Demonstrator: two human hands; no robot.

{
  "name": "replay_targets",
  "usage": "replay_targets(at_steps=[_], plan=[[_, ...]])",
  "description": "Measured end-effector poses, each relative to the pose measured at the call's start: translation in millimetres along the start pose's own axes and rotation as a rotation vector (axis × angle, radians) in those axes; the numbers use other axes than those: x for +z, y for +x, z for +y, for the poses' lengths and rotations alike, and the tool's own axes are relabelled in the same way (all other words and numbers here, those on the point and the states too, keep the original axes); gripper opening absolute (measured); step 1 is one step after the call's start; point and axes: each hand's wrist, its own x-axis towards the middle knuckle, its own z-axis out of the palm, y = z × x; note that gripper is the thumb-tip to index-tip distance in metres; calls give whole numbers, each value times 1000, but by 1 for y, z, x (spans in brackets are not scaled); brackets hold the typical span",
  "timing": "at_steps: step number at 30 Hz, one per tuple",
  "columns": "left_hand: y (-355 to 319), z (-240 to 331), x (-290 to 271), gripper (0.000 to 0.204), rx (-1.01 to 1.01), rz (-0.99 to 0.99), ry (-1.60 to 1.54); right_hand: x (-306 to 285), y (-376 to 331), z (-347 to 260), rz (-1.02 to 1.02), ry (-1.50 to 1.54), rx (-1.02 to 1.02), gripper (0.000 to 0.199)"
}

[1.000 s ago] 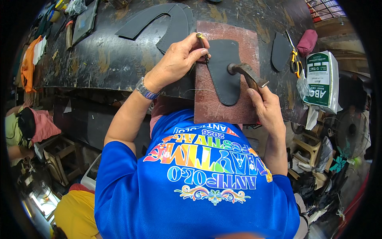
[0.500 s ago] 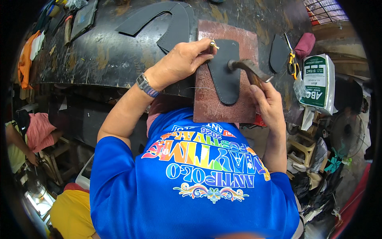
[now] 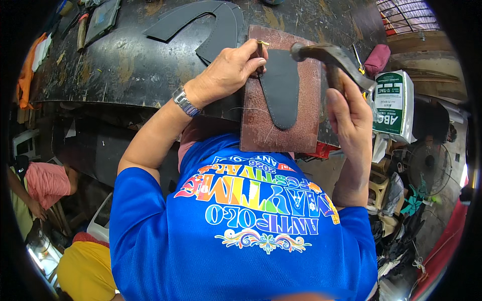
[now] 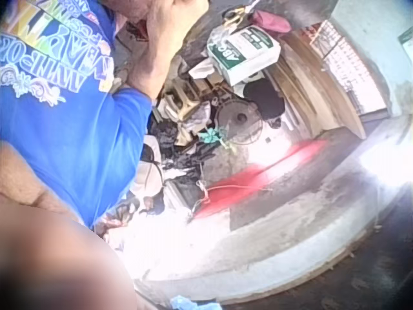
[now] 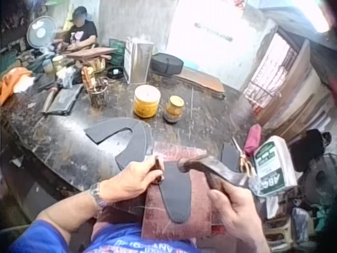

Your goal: The person uses a hammer and a small metal tool to repeatedly tap along the edges of black rubber shoe parts placed on a wooden block. They reposition the parts several times and continue tapping along the perimeter, then briefly lift the block before resuming the tapping.

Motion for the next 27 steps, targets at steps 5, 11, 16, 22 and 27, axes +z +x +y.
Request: replay_targets(at_steps=[5,11,16,22,27], plan=[[-5,-2,0,12,0,-14,-40,1,-10,15,64,99,-12,45],[-7,-1,1,12,76,2,11,9,-7,18,51,79,-11,45],[-8,3,3,14,231,-17,167,-4,-16,-13,130,310,54,47],[-13,11,11,14,272,13,287,13,-7,-7,36,69,-302,44],[-7,4,3,13,-100,-24,-170,4,-19,3,19,-71,-27,41]])
